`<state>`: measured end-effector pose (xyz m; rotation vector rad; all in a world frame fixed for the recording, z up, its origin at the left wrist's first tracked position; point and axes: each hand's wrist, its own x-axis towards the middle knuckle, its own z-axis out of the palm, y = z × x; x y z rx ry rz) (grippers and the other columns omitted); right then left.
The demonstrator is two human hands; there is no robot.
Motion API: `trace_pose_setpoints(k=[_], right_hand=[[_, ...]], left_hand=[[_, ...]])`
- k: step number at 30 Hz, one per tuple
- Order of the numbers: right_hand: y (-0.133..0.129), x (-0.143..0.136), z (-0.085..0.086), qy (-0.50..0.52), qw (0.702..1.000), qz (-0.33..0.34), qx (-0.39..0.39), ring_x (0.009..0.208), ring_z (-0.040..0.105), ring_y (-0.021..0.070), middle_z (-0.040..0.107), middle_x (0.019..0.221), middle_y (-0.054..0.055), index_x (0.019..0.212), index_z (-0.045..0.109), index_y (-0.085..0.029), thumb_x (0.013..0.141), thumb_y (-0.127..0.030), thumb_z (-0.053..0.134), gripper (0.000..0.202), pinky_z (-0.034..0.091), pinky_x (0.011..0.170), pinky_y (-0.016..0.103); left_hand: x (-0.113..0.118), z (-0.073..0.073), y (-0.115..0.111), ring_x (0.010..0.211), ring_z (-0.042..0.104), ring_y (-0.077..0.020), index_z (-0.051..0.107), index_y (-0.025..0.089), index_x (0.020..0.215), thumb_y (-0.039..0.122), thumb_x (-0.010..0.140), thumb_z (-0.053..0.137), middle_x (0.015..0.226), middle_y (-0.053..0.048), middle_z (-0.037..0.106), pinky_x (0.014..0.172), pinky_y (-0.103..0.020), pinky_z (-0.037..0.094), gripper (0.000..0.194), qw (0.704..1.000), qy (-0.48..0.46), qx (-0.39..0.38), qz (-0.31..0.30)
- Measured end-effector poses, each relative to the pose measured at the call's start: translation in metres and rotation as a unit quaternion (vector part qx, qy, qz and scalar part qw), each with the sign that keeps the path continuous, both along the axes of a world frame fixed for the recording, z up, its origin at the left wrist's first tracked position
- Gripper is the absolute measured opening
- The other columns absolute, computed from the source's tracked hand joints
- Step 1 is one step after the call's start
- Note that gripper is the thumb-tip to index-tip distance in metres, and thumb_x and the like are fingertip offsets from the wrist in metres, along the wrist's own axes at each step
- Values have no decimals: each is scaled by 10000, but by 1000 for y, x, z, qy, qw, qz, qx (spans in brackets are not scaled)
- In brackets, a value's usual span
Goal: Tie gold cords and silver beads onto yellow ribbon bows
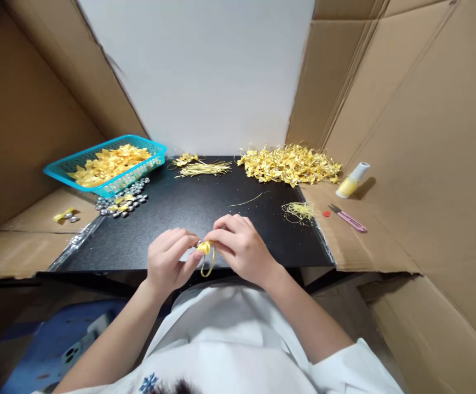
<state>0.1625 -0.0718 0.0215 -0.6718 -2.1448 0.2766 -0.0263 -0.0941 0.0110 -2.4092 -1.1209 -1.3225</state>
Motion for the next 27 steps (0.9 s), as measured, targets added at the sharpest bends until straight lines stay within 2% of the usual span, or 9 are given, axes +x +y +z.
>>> trace_pose_setpoints(k=[2,5,9,11,13,15,18,22,27], right_hand=[[-1,-1,-3,6,1000,-14,1,839,553,156,620,914,42,945,653,-218,945,-208,493,160,410,769,313],[-2,-2,-9,-10,999,-32,9,824,556,153,625,889,42,924,655,-201,947,-191,483,174,401,764,315],[-4,1,-19,-25,997,-78,5,862,550,172,634,936,47,953,646,-209,921,-173,511,143,393,781,332],[-7,4,-24,-13,993,-115,5,916,539,198,627,998,64,985,626,-208,881,-185,554,128,392,800,346],[-11,7,-29,-23,989,-143,15,913,524,217,622,986,78,938,605,-192,835,-217,591,107,380,792,357],[-13,9,-32,-73,986,-148,24,823,508,209,617,868,63,828,575,-189,811,-250,595,67,352,747,355],[-14,8,-33,-147,979,-139,9,708,471,180,594,733,29,736,532,-191,821,-261,561,113,306,697,341],[-12,4,-33,-176,971,-159,-32,680,470,162,596,703,26,701,523,-183,839,-184,502,140,278,684,329],[-10,0,-35,-183,971,-145,-59,651,471,150,592,665,15,677,528,-179,849,-173,490,177,271,675,321]], left_hand=[[0,-4,2,659,540,-159,562,179,868,414,891,545,759,-47,621,610,-283,380,236,998,-10,56,9],[-3,-7,7,662,545,-156,550,185,854,398,878,573,766,-42,627,606,-279,381,215,997,22,75,3],[-3,-15,11,576,471,-133,514,194,715,217,904,513,656,-2,586,552,-279,309,190,992,124,31,9],[0,-22,11,570,454,-133,502,193,692,189,904,495,649,-2,575,552,-282,301,212,992,128,6,11],[2,-29,10,569,435,-137,489,194,674,190,907,484,645,-6,563,556,-287,298,233,992,128,-18,13],[5,-34,8,569,416,-143,479,196,659,206,918,467,635,-9,541,558,-295,289,260,990,131,-45,14],[8,-38,5,575,407,-145,474,197,646,233,936,437,636,-10,512,566,-301,282,295,987,132,-85,11],[9,-38,3,593,408,-147,471,195,654,228,943,428,657,-13,502,574,-299,277,294,986,117,-115,-4],[8,-40,3,618,409,-152,472,190,662,225,952,409,681,-22,511,586,-288,296,298,984,122,-131,-7]])
